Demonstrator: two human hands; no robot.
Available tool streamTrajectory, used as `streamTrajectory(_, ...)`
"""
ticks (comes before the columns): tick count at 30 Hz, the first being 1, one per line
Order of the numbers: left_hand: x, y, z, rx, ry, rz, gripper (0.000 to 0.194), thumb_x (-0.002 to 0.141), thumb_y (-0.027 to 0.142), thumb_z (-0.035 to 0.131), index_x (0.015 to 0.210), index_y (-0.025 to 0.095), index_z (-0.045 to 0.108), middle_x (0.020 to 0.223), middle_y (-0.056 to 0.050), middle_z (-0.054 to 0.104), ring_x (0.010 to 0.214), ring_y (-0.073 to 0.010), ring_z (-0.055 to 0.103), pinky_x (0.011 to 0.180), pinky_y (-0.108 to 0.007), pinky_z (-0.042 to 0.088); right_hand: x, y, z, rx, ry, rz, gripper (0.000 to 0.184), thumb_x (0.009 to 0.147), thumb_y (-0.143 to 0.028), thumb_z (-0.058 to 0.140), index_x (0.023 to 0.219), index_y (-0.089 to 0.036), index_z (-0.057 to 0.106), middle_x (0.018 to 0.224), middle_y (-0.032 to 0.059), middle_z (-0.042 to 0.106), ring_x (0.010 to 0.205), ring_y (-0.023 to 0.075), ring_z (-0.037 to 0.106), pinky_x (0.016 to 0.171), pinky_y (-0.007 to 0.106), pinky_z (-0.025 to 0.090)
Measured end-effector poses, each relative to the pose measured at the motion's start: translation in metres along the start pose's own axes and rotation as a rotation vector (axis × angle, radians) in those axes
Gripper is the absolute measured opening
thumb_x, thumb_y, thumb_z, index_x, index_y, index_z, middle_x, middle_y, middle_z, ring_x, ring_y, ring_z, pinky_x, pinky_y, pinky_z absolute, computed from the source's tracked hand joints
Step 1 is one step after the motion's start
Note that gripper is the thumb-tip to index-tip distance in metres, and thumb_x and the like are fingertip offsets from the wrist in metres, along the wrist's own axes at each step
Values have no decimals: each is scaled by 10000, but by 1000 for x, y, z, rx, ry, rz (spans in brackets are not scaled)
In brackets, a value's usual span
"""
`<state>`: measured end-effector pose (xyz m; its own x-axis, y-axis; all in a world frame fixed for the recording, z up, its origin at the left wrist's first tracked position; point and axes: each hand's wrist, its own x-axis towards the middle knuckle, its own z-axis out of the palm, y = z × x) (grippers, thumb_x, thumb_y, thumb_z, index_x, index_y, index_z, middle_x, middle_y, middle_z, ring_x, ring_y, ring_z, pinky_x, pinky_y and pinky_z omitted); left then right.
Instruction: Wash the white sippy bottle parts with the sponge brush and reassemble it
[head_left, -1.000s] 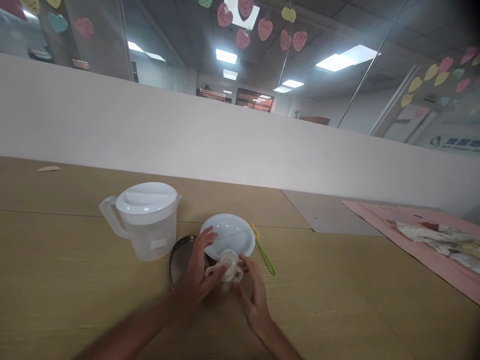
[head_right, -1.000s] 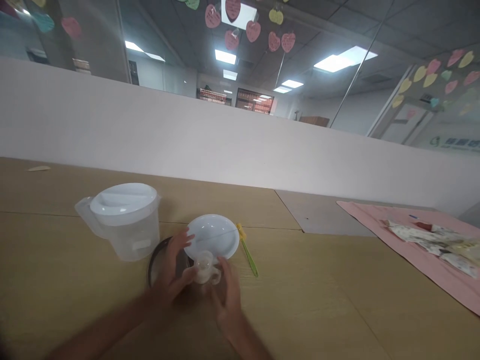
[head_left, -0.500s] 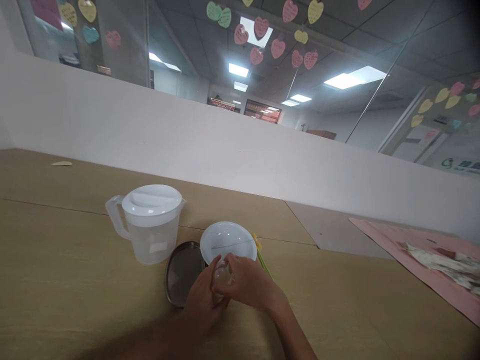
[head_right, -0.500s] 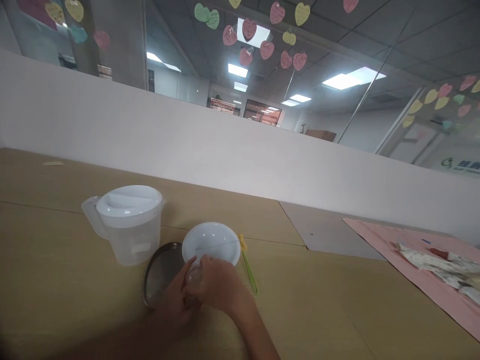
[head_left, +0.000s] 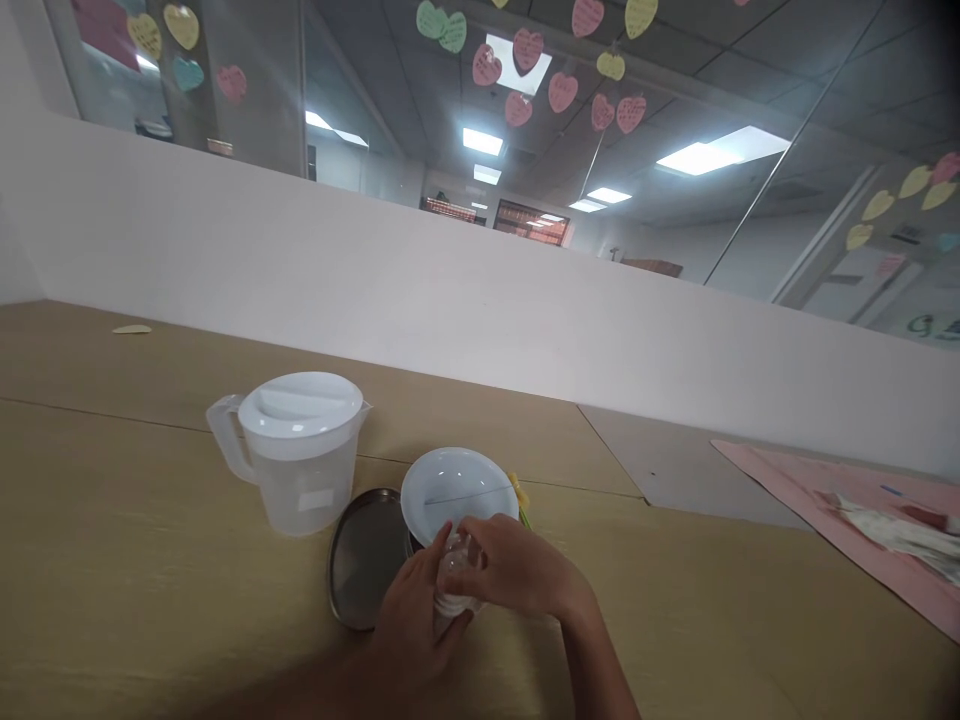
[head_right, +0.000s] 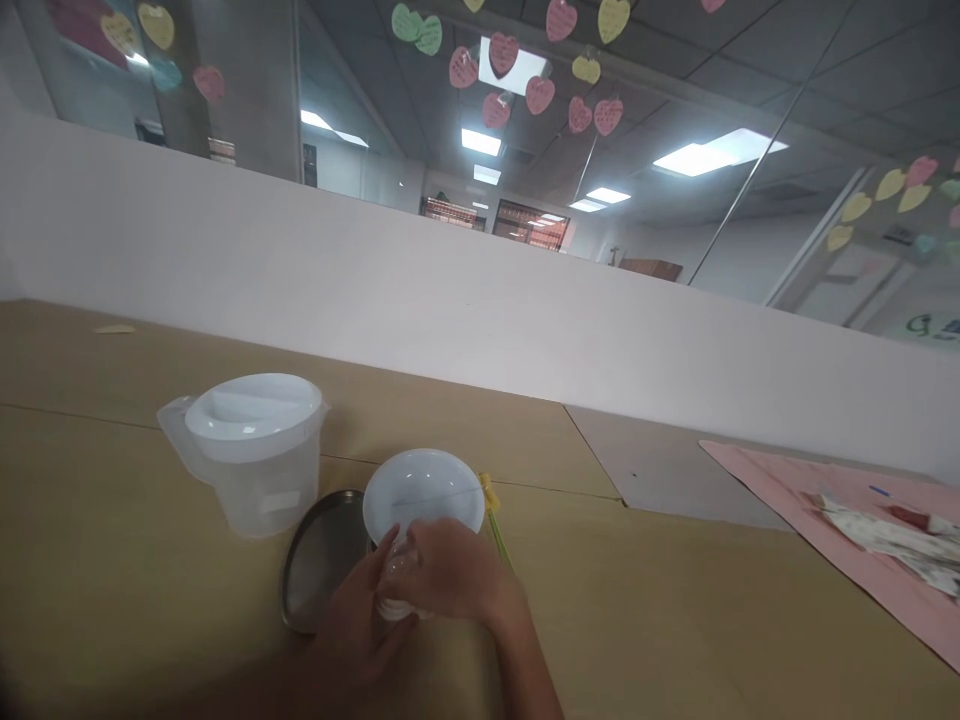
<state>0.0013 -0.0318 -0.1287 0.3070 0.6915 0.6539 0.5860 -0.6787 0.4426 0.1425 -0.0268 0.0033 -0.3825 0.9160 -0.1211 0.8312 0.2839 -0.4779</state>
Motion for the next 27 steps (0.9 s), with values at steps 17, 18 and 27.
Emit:
streamTrajectory(17, 3, -1, -5, -25, -70, -9, 654, 797, 308, 522, 1348, 212, 183, 1248, -126, 496, 1133, -253, 486, 912, -420, 442, 59, 62, 34, 88, 79, -49, 287, 636, -229, 587, 894, -170, 478, 863, 11, 499, 771, 139, 485, 653, 240, 365)
streamTrajectory(18, 4, 0, -6, -36, -93, -31, 661, 798, 315, 523, 1349, 212, 171, 1251, -128, 490, 1137, -252, 482, 911, -421, 444, 61, 63, 37, 71, 48, -39, 269, 661, -256, 583, 896, -160, 493, 839, 17, 521, 753, 144, 490, 641, 241, 358)
streamTrajectory(27, 7, 0, -8, -166, -129, -153, 813, 746, 319, 585, 1367, 261, 63, 1210, -91, 525, 1048, -234, 551, 841, -392, 479, 35, 40, 16, -23, 204, -4, 208, 842, -281, 401, 858, -154, 565, 862, 45, 600, 805, 149, 525, 692, 257, 361)
